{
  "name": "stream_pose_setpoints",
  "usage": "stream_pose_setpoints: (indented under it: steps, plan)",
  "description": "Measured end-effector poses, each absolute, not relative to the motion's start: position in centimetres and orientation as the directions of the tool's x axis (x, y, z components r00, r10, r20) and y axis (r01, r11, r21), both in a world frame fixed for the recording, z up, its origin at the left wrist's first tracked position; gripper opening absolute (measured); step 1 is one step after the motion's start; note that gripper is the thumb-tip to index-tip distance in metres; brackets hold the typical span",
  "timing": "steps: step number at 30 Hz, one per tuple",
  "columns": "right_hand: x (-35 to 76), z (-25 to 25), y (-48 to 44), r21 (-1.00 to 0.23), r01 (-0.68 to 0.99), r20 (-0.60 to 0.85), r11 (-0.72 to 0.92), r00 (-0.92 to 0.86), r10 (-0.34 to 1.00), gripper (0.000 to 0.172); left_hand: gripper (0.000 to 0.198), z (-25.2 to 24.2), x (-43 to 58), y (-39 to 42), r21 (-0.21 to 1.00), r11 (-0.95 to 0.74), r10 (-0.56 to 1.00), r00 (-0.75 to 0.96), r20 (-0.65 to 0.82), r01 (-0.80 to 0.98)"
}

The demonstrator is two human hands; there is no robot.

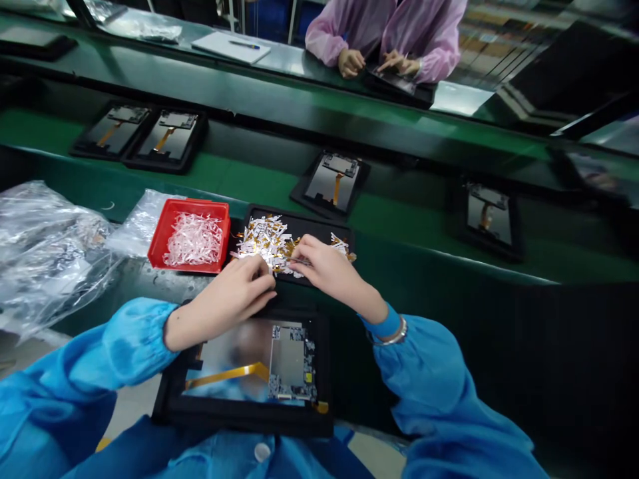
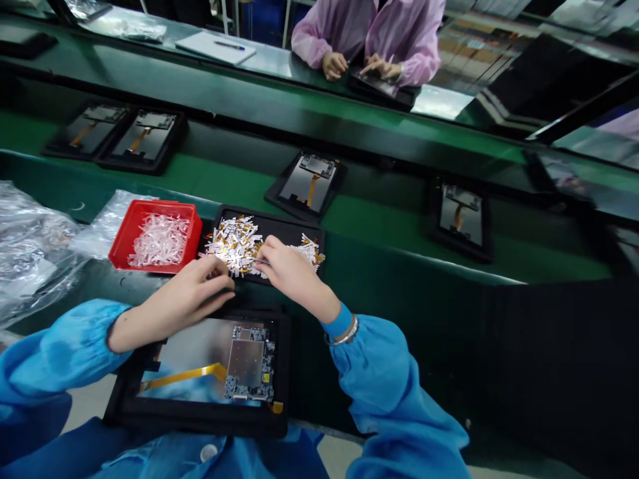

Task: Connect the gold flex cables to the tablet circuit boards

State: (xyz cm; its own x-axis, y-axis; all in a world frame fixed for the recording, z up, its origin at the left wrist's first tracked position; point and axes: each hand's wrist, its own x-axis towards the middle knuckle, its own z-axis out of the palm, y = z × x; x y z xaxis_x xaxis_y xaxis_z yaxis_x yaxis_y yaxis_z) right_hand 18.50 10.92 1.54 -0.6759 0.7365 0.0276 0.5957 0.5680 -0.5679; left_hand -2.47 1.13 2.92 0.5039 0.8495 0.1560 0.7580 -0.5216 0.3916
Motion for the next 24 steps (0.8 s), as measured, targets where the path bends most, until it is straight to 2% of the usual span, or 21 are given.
stream_pose_setpoints:
  steps: [3, 8, 11, 13, 16, 19, 22, 24]
  plan:
    - [19.8, 3.2, 10.1, -0.572, 0.59, 0.054, 0.571, -0.667, 0.743, 0.008, 0.026, 2.9, -2.4, 3.0, 0.446, -0.505, 0.86, 0.472, 0.191, 0.739]
    - [21.4, 4.8, 7.8, -0.641, 0.45, 0.206, 0.622, -0.679, 0.704, 0.009, 0.021, 3.3, -1.0, 4.4, 0.589, -0.578, 0.786, 0.579, 0.215, 0.565]
    - [21.6, 4.6, 6.6, -0.718, 0.423, 0.239, 0.553, -0.596, 0.767, 0.008, 0.019, 4.0, -0.7, 4.0, 0.678, -0.562, 0.778, 0.581, 0.239, 0.474]
    - [21.5, 4.4, 5.9, -0.811, 0.37, 0.199, 0.452, -0.552, 0.809, 0.006, 0.017, 4.4, -0.7, 3.6, 0.723, -0.546, 0.78, 0.572, 0.254, 0.423]
    - [21.3, 4.2, 4.9, -0.945, 0.239, 0.052, 0.222, -0.561, 0.826, 0.021, 0.016, 4.7, -0.5, 3.1, 0.755, -0.54, 0.775, 0.569, 0.274, 0.372]
    - [21.1, 4.0, 4.2, -0.993, 0.121, -0.051, 0.017, -0.531, 0.846, 0.023, 0.015, 4.5, 0.0, 2.7, 0.752, -0.553, 0.77, 0.565, 0.297, 0.358]
    - [21.6, 3.7, 3.6, -0.994, 0.091, -0.097, -0.059, -0.499, 0.861, 0.018, 0.012, 4.7, -0.6, 2.3, 0.751, -0.565, 0.746, 0.6, 0.288, 0.342]
    - [22.4, 3.3, 3.2, -0.993, 0.108, -0.092, -0.047, -0.461, 0.883, 0.014, 0.01, 5.4, -2.5, 2.0, 0.676, -0.59, 0.763, 0.58, 0.286, 0.443]
